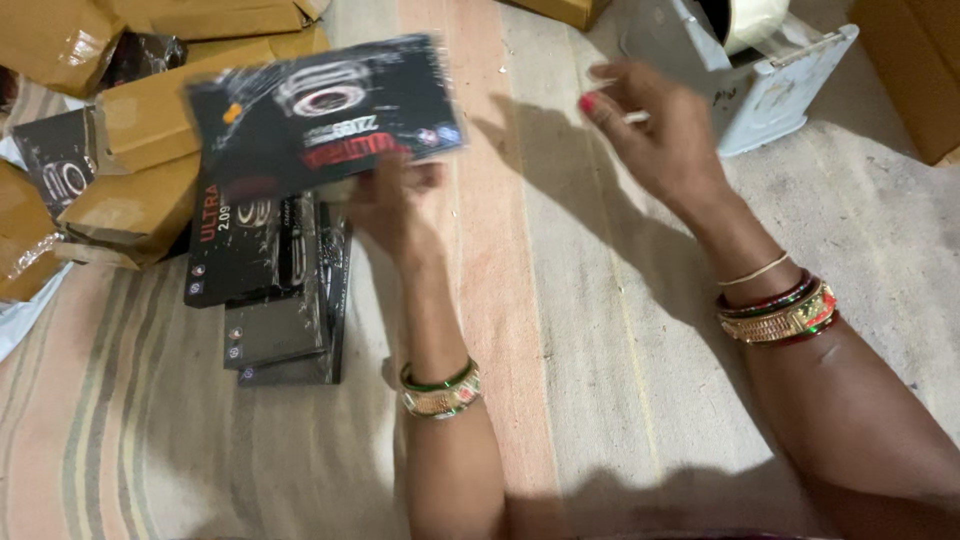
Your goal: The person opens a smartwatch box, places the watch and accessories inside, and then packs the box into a brown shipping envelope. They seal the envelope with tape and repeat the process with additional smartwatch boxes.
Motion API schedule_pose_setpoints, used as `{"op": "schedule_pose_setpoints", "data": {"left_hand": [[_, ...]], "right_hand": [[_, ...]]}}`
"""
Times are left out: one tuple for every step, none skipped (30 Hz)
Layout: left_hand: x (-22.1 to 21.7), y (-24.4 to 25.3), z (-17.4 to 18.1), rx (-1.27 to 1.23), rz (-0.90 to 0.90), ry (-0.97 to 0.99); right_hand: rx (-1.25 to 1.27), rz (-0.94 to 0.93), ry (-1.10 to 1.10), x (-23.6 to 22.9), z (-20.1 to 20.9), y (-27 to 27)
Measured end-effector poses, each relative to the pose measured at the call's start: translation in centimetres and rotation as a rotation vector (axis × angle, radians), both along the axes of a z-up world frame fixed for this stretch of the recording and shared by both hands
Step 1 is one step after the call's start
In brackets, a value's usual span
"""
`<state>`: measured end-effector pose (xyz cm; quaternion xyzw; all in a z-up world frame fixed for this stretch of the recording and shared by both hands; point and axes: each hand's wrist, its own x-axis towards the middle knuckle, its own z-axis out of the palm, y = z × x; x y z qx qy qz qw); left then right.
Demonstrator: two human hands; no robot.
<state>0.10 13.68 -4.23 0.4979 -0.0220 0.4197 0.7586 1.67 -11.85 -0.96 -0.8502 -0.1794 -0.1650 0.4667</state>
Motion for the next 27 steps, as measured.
{"op": "schedule_pose_setpoints", "data": {"left_hand": [[-0.6, -1.0, 0.1, 0.095, -0.13, 0.044], [-1.1, -1.6, 0.2, 0.191, -0.259, 0.087], [-1.6, -2.0, 0.3, 0.229, -0.36, 0.214], [-1.9, -2.2, 0.4, 0.267, -0.46, 0.341], [-2.0, -2.3, 0.4, 0.304, -0.562, 0.47], [-1.8, -2.3, 0.5, 0.395, -0.436, 0.592], [-1.5, -2.0, 0.6, 0.485, -0.304, 0.715], [-1.1, -1.7, 0.6, 0.575, -0.168, 0.836], [-1.0, -1.2, 0.6, 0.463, -0.138, 0.775], [-0.9, -0.7, 0.5, 0.351, -0.108, 0.714], [-0.5, -0.5, 0.5, 0.243, -0.08, 0.646], [0.1, -0.6, 0.2, 0.224, -0.112, 0.551], [1.0, -0.9, 0.0, 0.204, -0.149, 0.452], [2.0, -1.1, -0.4, 0.184, -0.187, 0.354], [3.2, -1.4, -1.1, 0.242, -0.186, 0.394], [5.4, -1.7, -1.7, 0.3, -0.184, 0.433], [8.2, -2.2, -2.0, 0.364, -0.19, 0.468], [11.1, -2.6, -2.5, 0.349, -0.247, 0.48], [14.6, -3.1, -2.7, 0.335, -0.311, 0.485], [18.2, -3.5, -2.8, 0.322, -0.375, 0.491], [21.7, -4.1, -3.2, 0.157, -0.471, 0.548], [25.3, -4.7, -3.5, -0.01, -0.562, 0.606], [28.2, -5.4, -4.2, -0.182, -0.643, 0.669], [30.8, -6.3, -5.2, -0.267, -0.639, 0.768], [33.3, -7.1, -5.5, -0.349, -0.627, 0.859], [35.4, -7.9, -5.8, -0.43, -0.612, 0.95], [36.8, -8.8, -6.2, -0.379, -0.581, 0.962]], "right_hand": [[0.064, -0.032, -0.064, 0.1, 0.1, -0.4], [0.125, -0.034, -0.137, 0.2, 0.2, -1.0], [0.183, -0.037, -0.212, 0.3, 0.4, -1.9], [0.242, -0.04, -0.288, 0.4, 0.5, -2.7], [0.213, -0.056, -0.292, 0.4, 0.6, -3.4], [0.184, -0.071, -0.295, 0.5, 0.7, -4.1], [0.158, -0.084, -0.295, 0.6, 0.7, -4.5], [0.118, -0.112, -0.225, 0.6, 0.8, -4.6], [0.082, -0.138, -0.155, 0.7, 0.8, -4.4], [0.047, -0.162, -0.085, 0.6, 0.9, -4.1], [-0.019, -0.15, -0.03, 0.7, 1.1, -3.6], [-0.085, -0.137, 0.026, 0.4, 1.3, -2.8], [-0.151, -0.128, 0.078, 0.1, 1.4, -2.0], [-0.188, -0.134, 0.293, -0.1, 1.6, -1.1], [-0.229, -0.13, 0.52, -0.5, 1.6, 0.0], [-0.399, -0.138, 0.501, -1.1, 1.4, 1.4], [-0.564, -0.152, 0.479, -1.7, 1.2, 2.6], [-0.63, -0.104, 0.421, -2.2, 1.2, 3.4], [-0.695, -0.066, 0.359, -2.3, 1.2, 3.9], [-0.715, -0.079, 0.346, -2.5, 1.2, 4.3], [-0.743, -0.092, 0.343, -2.8, 1.0, 4.6], [-0.772, -0.104, 0.34, -2.7, 0.8, 4.7], [-0.755, -0.126, 0.346, -2.5, 0.5, 4.6], [-0.738, -0.149, 0.352, -2.2, 0.1, 4.4], [-0.72, -0.17, 0.347, -1.7, -0.1, 4.2], [-0.72, -0.181, 0.351, -1.4, -0.3, 4.1], [-0.717, -0.191, 0.356, -1.1, -0.5, 4.0]]}}
